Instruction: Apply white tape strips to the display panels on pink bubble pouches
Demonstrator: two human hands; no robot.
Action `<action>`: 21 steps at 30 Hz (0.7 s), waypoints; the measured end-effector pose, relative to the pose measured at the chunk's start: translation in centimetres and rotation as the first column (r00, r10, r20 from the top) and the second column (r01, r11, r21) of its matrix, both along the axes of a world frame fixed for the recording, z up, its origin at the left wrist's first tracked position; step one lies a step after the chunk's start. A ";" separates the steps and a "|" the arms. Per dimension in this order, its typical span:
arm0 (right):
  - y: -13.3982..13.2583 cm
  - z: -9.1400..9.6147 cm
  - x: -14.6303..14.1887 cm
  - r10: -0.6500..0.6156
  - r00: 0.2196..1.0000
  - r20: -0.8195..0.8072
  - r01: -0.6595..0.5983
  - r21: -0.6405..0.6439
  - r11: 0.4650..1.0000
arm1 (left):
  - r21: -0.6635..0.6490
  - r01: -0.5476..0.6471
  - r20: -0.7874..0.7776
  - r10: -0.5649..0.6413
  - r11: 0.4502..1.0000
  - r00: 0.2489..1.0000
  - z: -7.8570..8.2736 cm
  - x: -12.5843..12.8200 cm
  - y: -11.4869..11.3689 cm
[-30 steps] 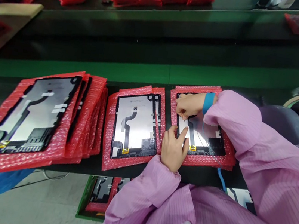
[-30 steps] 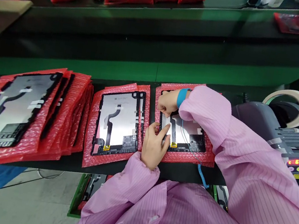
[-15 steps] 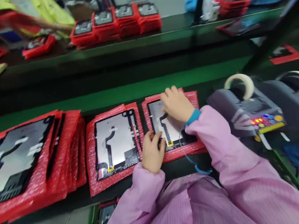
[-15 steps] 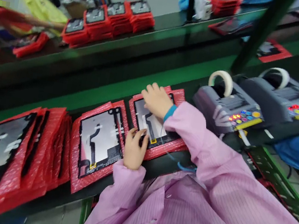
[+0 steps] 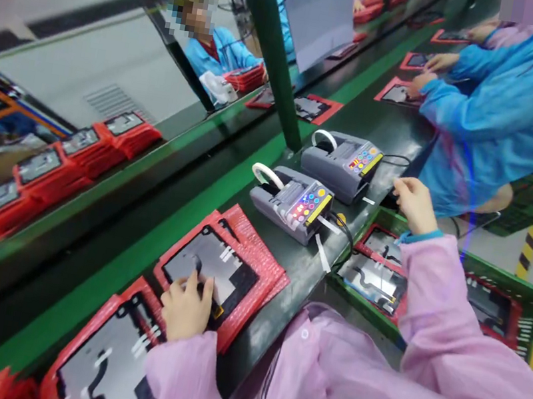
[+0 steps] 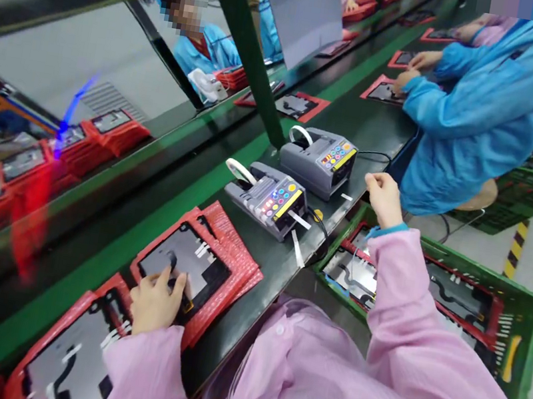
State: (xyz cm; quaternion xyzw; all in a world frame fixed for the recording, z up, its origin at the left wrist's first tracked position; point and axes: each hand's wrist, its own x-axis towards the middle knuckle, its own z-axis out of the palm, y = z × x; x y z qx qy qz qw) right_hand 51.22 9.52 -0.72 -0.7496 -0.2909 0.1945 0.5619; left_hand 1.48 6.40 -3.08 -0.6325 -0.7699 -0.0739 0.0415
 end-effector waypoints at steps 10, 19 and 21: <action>-0.4 -1.8 -1.4 0.106 0.915 0.389 -0.201 0.214 0.956 | 0.043 0.014 -0.084 -0.010 0.999 0.996 -0.8 -0.1 -0.3; -1.7 2.2 -4.1 -0.038 0.840 0.542 -0.162 0.316 0.935 | 0.160 0.146 -0.066 -0.137 0.976 0.988 -1.4 -0.3 -0.4; -3.8 1.2 -7.1 -0.074 0.915 0.398 -0.094 0.388 0.917 | 0.155 0.125 -0.091 -0.112 0.980 0.990 -1.4 -0.1 -0.5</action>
